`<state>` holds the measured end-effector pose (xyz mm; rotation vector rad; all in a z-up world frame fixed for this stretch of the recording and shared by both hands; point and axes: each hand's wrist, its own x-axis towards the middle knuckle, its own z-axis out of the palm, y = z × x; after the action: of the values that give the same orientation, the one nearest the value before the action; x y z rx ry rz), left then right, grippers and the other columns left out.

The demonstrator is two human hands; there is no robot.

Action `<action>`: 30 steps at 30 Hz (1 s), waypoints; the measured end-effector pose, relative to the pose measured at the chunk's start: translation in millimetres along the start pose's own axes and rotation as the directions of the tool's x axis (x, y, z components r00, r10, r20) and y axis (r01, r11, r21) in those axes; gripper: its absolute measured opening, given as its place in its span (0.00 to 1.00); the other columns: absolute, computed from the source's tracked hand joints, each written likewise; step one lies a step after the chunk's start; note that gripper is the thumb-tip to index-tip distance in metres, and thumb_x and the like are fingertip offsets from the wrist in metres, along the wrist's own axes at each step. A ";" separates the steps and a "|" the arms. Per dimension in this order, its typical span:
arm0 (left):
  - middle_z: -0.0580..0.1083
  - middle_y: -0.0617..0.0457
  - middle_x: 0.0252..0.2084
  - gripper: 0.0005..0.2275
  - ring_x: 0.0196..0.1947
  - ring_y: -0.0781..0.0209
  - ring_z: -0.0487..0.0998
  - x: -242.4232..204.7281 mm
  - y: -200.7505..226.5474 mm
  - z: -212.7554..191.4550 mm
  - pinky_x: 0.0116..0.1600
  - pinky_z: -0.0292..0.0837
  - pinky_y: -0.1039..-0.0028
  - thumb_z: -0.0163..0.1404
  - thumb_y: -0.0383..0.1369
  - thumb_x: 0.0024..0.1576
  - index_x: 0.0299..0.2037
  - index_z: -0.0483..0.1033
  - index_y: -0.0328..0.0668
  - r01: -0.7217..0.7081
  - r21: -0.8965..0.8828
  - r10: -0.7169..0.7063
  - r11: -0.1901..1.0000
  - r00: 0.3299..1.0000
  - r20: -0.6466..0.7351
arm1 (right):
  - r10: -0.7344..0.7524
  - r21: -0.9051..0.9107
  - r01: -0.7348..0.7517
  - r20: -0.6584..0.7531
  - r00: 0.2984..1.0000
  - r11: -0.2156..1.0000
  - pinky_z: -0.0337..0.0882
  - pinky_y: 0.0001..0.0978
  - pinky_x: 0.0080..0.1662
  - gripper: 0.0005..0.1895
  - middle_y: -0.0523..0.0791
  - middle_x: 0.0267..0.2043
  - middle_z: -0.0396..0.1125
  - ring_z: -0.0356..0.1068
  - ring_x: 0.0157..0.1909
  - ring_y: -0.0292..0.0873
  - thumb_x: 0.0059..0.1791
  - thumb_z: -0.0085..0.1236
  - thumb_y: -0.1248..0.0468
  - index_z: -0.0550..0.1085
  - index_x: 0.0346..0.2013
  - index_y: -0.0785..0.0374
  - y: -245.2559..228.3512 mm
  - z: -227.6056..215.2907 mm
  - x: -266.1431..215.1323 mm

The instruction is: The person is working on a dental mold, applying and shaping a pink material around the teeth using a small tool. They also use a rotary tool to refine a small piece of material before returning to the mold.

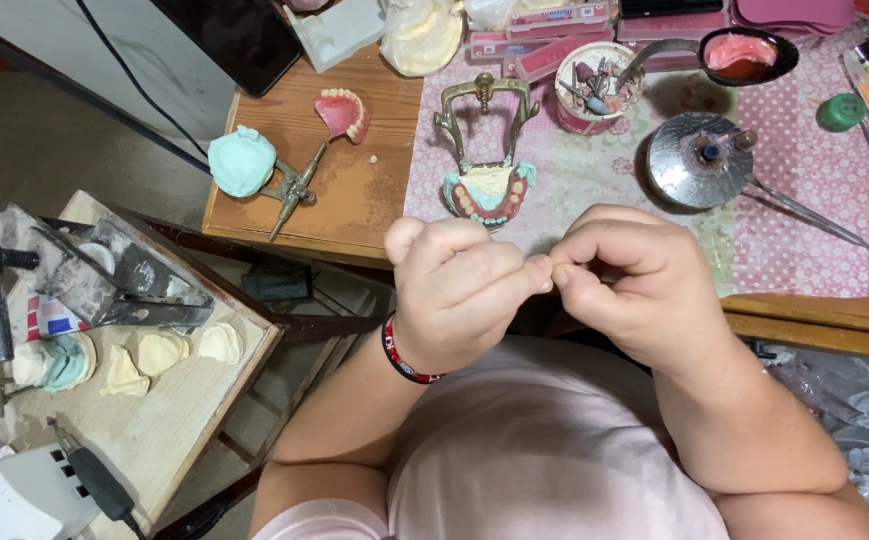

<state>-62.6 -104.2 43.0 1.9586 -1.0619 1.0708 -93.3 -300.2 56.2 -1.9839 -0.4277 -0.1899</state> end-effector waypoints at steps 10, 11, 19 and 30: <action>0.72 0.60 0.39 0.02 0.40 0.61 0.73 -31.0 8.3 21.5 0.55 0.69 0.68 0.57 0.34 0.64 0.44 0.78 0.56 0.367 -0.551 -0.408 0.750 0.912 0.052 | 0.211 0.194 -0.199 -0.044 0.976 0.961 0.67 0.24 0.38 0.04 0.41 0.31 0.71 0.67 0.33 0.34 0.49 0.58 0.69 0.79 0.32 0.63 -4.4 7.9 -15.0; 0.73 0.59 0.39 0.02 0.40 0.61 0.73 -30.4 9.1 21.7 0.54 0.69 0.68 0.56 0.35 0.64 0.44 0.78 0.55 0.365 -0.554 -0.410 0.748 0.911 0.047 | 0.205 0.174 -0.193 -0.053 0.977 0.966 0.66 0.24 0.38 0.03 0.42 0.31 0.71 0.68 0.32 0.34 0.50 0.59 0.68 0.79 0.32 0.63 -5.7 6.8 -16.3; 0.74 0.68 0.41 0.03 0.41 0.61 0.73 -22.0 12.6 14.8 0.55 0.59 0.67 0.60 0.36 0.62 0.43 0.82 0.61 0.305 -0.255 -0.315 0.917 0.949 0.004 | 0.146 0.049 -0.143 -0.054 0.988 0.988 0.66 0.26 0.38 0.04 0.42 0.31 0.72 0.68 0.32 0.35 0.51 0.60 0.66 0.80 0.35 0.62 -11.7 -2.2 -17.2; 0.73 0.65 0.37 0.04 0.38 0.59 0.73 -26.4 18.9 19.9 0.53 0.59 0.67 0.60 0.35 0.62 0.43 0.81 0.59 0.196 -0.192 -0.210 0.962 0.976 -0.057 | 0.134 0.083 -0.128 -0.077 0.988 0.988 0.65 0.25 0.37 0.04 0.40 0.28 0.68 0.65 0.31 0.34 0.46 0.57 0.71 0.77 0.28 0.60 -7.4 1.7 -20.5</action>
<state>-81.1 -120.2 13.9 1.8173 -0.8653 0.8944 -115.1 -300.2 55.1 -1.9128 -0.2473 -0.1683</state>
